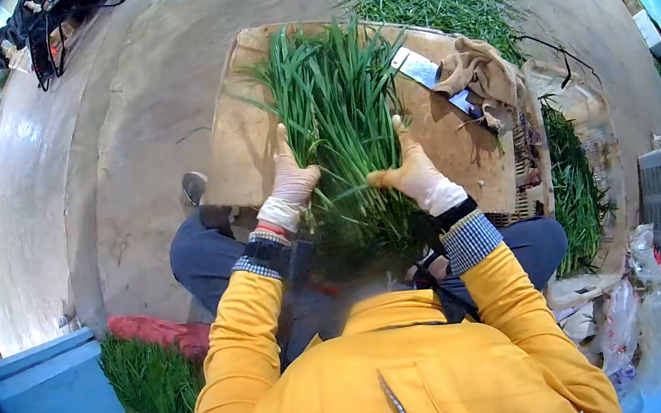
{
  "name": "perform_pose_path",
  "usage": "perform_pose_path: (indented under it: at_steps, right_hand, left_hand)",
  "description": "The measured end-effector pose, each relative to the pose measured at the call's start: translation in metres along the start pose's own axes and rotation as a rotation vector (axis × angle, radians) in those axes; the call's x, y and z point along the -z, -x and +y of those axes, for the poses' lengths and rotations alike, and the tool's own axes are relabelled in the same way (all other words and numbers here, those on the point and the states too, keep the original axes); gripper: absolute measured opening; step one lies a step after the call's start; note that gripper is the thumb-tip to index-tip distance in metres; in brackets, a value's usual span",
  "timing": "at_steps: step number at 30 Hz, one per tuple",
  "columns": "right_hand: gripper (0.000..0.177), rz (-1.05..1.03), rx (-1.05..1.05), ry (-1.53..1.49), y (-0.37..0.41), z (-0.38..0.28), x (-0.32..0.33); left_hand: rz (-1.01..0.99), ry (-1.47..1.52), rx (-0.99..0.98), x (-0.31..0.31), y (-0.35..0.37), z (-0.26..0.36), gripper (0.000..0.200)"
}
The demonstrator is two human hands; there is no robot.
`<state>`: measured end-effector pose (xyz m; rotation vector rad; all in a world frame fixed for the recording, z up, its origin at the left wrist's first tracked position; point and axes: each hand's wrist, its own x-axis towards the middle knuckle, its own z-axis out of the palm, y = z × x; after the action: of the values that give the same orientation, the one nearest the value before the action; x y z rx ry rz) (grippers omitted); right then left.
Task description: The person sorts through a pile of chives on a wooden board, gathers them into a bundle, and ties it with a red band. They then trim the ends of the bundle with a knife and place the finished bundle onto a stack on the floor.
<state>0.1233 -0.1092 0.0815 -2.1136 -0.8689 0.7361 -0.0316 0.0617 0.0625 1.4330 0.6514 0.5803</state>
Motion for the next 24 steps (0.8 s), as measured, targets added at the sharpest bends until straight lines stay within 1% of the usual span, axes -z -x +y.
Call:
perform_pose_path:
  at_steps: [1,2,4,5,6,8,9,10,12,13,14,16,17,18,20,21,22,24]
  right_hand:
    - [0.108,-0.004,-0.001,-0.447,-0.001,-0.008,0.002]
    - [0.097,0.026,-0.164,-0.614,0.004,-0.023,0.01]
    - [0.083,0.117,-0.261,-0.69,-0.007,-0.013,0.028]
    - [0.072,0.123,-0.225,-0.699,-0.017,0.002,0.036]
    - [0.07,0.109,-0.262,-0.766,-0.021,0.015,0.044]
    - [0.07,0.145,-0.359,-0.551,-0.032,0.045,0.062]
    - [0.068,0.165,-0.317,-0.441,-0.037,0.063,0.066]
    - [0.068,0.161,-0.315,-0.44,-0.035,0.062,0.066]
    - [0.065,-0.033,-0.023,-0.047,-0.031,0.061,0.064]
    - [0.068,-0.143,-0.134,-0.033,-0.032,0.048,0.069]
    - [0.068,-0.147,-0.129,-0.036,-0.028,0.031,0.075]
    - [0.078,-0.102,-0.204,-0.038,-0.019,0.0,0.082]
    - [0.097,-0.087,-0.114,-0.119,-0.021,0.003,0.075]
    - [0.097,-0.089,-0.115,-0.123,-0.021,0.005,0.066]
    - [0.11,-0.066,0.005,-0.002,-0.019,-0.018,0.038]
    - [0.119,-0.052,-0.107,0.263,-0.026,-0.015,0.02]
    - [0.117,-0.088,-0.146,0.311,-0.021,-0.035,0.014]
    - [0.113,-0.042,-0.162,0.233,-0.021,-0.037,0.003]
  left_hand:
    - [0.034,-0.089,-0.053,-0.001,-0.003,-0.013,0.091]
    - [0.035,-0.093,-0.051,-0.006,0.0,-0.001,0.091]
    - [-0.062,0.252,0.1,-0.012,0.007,0.019,0.085]
    - [-0.055,0.239,0.107,-0.012,0.009,0.019,0.083]
    - [-0.051,0.236,0.109,-0.01,0.01,0.017,0.083]
    - [-0.082,0.266,0.14,-0.009,0.011,0.009,0.082]
    - [-0.078,0.266,0.139,-0.011,0.011,0.01,0.082]
    - [-0.032,0.126,0.122,-0.012,0.013,0.013,0.085]
    - [0.06,-0.16,0.088,-0.01,0.016,0.019,0.09]
    - [0.093,-0.368,0.014,-0.002,0.008,-0.004,0.099]
    - [0.099,-0.373,0.014,0.003,0.007,-0.004,0.099]
    - [0.141,-0.564,0.19,0.009,0.005,0.001,0.116]
    - [0.182,-0.611,0.22,0.0,0.012,0.021,0.123]
    - [0.182,-0.616,0.222,-0.004,0.011,0.02,0.123]
    - [0.132,-0.8,0.222,-0.011,0.007,0.017,0.124]
    - [0.148,-0.772,0.181,-0.016,0.01,0.023,0.117]
    - [0.149,-0.771,0.179,-0.019,0.009,0.02,0.117]
    - [0.173,-0.473,0.09,-0.022,0.005,0.0,0.1]
